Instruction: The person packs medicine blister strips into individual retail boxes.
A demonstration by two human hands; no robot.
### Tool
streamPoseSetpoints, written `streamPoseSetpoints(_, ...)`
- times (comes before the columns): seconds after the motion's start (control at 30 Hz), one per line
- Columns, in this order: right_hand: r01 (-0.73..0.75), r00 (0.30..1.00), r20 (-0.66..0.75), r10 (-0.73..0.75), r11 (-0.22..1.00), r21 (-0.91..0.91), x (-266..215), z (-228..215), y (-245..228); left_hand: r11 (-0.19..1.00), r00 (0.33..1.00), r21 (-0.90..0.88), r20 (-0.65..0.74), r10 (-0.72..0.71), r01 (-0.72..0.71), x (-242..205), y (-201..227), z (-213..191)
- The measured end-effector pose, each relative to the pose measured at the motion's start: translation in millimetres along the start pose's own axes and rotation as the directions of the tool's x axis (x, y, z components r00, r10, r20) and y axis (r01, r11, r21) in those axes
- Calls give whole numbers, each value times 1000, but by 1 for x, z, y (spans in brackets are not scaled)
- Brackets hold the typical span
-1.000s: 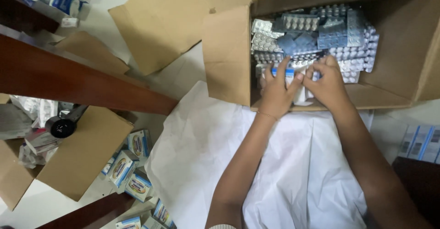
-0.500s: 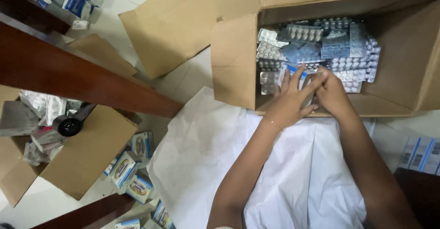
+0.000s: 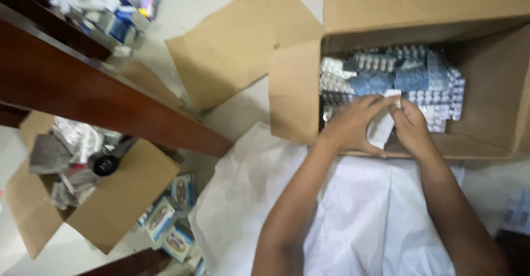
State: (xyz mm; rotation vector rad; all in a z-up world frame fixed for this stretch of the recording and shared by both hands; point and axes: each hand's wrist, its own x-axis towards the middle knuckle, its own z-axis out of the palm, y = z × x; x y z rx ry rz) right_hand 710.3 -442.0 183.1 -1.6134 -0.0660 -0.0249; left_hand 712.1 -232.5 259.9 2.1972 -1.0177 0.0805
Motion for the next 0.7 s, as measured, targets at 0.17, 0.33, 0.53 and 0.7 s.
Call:
streamPoseSetpoints(0.17, -1, 999, -39, 2, 1000, 19, 8, -2, 10, 998, 998, -50, -44, 34, -37, 2, 1, -11)
streamPoseSetpoints(0.33, 21, 996, -90, -16, 998, 56, 12, -8, 26, 995, 995, -46, -57, 85, -88, 18, -3, -14)
streamPoseSetpoints(0.53, 67, 969, -246, -13, 976, 209, 4, 1, -4, 951, 983, 250, 72, 171, -183, 48, 5, -21)
streamPoseSetpoints(0.7, 96, 971, -235, -50, 977, 189, 10, -10, 24, 903, 971, 373, 183, 154, -213, 46, 19, -33)
